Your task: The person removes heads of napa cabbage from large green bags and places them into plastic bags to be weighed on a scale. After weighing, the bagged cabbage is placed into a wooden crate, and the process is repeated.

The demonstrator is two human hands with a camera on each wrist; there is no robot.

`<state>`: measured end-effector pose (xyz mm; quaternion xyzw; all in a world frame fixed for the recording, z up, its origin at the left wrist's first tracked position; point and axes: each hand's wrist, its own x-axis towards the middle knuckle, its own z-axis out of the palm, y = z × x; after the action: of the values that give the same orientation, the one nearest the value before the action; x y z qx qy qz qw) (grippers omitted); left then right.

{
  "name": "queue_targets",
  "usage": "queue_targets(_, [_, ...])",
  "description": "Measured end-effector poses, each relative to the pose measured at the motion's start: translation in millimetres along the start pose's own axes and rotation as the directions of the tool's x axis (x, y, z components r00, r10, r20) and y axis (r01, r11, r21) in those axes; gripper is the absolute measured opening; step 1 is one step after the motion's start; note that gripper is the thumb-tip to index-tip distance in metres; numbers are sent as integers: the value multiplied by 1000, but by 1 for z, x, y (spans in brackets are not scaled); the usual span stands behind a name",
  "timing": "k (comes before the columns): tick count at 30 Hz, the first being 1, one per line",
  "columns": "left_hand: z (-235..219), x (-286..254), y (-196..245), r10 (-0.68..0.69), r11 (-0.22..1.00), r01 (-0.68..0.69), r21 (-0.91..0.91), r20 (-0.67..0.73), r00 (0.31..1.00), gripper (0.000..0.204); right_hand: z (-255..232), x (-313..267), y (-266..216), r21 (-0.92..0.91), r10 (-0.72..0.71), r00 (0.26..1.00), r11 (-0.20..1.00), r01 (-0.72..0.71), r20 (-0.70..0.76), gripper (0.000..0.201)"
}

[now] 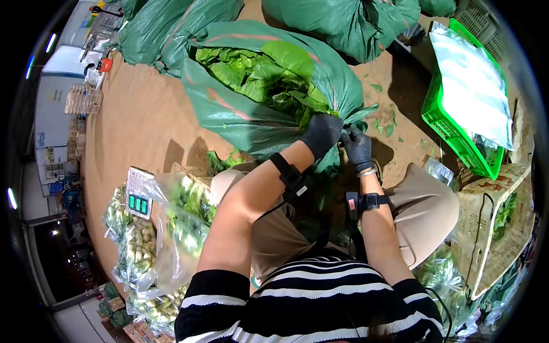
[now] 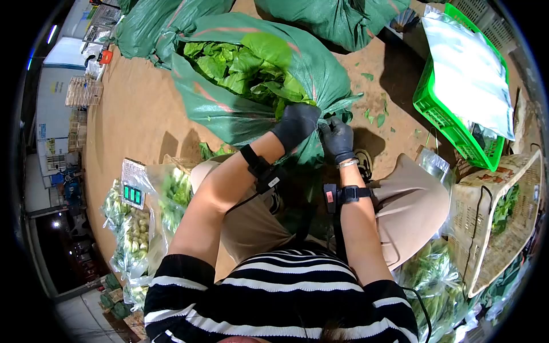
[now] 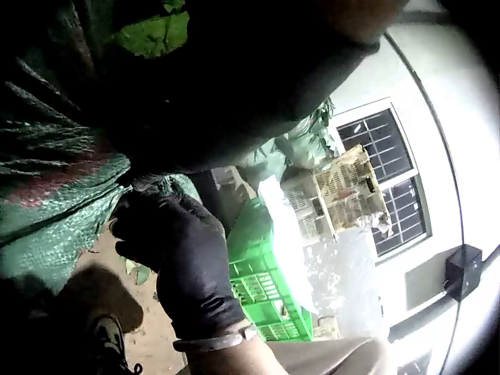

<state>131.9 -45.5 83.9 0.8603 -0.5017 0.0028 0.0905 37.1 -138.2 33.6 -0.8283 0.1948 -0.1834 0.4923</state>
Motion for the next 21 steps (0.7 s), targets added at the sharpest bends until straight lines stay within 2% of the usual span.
queue_targets(1, [2, -1, 3, 2, 997, -6, 71, 57, 998, 8, 1, 0, -2, 129, 110, 994, 985, -112, 21, 13])
queue_targets(2, [4, -2, 6, -2, 990, -14, 138, 116, 993, 8, 3, -3, -4, 497, 357, 925, 784, -373, 132, 11])
queue_targets(3, [2, -3, 9, -4, 992, -10, 129, 112, 994, 8, 7, -3, 5, 488, 357, 925, 789, -374, 132, 11])
queue_targets(5, [-4, -6, 14, -30, 975, -19, 223, 214, 976, 8, 17, 1, 30, 714, 471, 858, 527, -461, 206, 12])
queue_targets(6, [1, -10, 14, 29, 973, -60, 225, 140, 990, 8, 18, 5, 24, 718, 605, 736, 364, -594, 303, 12])
queue_targets(7, [0, -14, 12, 39, 973, -71, 219, 147, 988, 8, 28, 6, 42, 575, 425, 887, 687, -445, 180, 9])
queue_targets(8, [-1, -14, 9, 79, 984, -93, 154, 92, 993, 8, 38, 4, 62, 583, 397, 917, 735, -345, 42, 10])
queue_targets(9, [-2, -13, 7, 114, 989, -116, 88, 30, 993, 9, 41, 6, 50, 572, 356, 929, 784, -241, -96, 14])
queue_targets(10, [-6, -6, 8, 28, 999, -33, 23, 209, 978, 11, 33, 5, 32, 257, 99, 960, 966, -29, -264, 17])
queue_targets(11, [-8, -5, 8, 34, 999, -39, 16, 205, 978, 11, 24, 0, 12, -116, -202, 924, 978, 173, -324, 20])
queue_targets(12, [-13, -4, 9, 36, 998, -24, -58, 215, 976, 13, 22, -8, 1, -146, -134, 943, 985, 93, -305, 20])
queue_targets(13, [-18, -3, 11, 39, 991, -9, -133, 226, 973, 16, 22, -11, 6, -157, -136, 942, 983, 91, -307, 20])
queue_targets(14, [-23, 2, 9, 73, 982, -4, -188, 360, 930, 26, 23, -14, 17, -87, 36, 970, 994, -59, -242, 20])
queue_targets(15, [-19, 1, 0, 82, 980, -12, -197, 350, 933, 26, 21, -16, 24, -27, 204, 965, 977, -211, -166, 21])
queue_targets(16, [-8, -3, -13, 212, 933, -129, -335, 223, 952, 31, 18, -10, 26, 710, 430, 898, 661, -243, -93, 18])
queue_targets(17, [-2, -7, -22, 319, 856, -253, -450, 76, 945, 36, 18, -4, 57, 843, 555, 828, 406, -352, 78, 19])
queue_targets(18, [-3, -11, -27, 371, 801, -295, -521, 45, 927, 32, 15, -2, 59, 840, 554, 829, 414, -351, 73, 19])
queue_targets(19, [-21, -15, -21, 378, 798, -303, -520, 41, 925, 32, 13, 1, 59, 881, 532, 834, 315, -354, 145, 24])
queue_targets(20, [-39, -21, -13, 324, 727, -119, -676, 186, 928, 30, 12, 5, 58, 912, 500, 840, 210, -353, 210, 29])
queue_targets(21, [-53, -27, -5, 294, 623, 88, -777, 336, 895, 28, 10, 8, 57, 930, 461, 845, 103, -353, 270, 35])
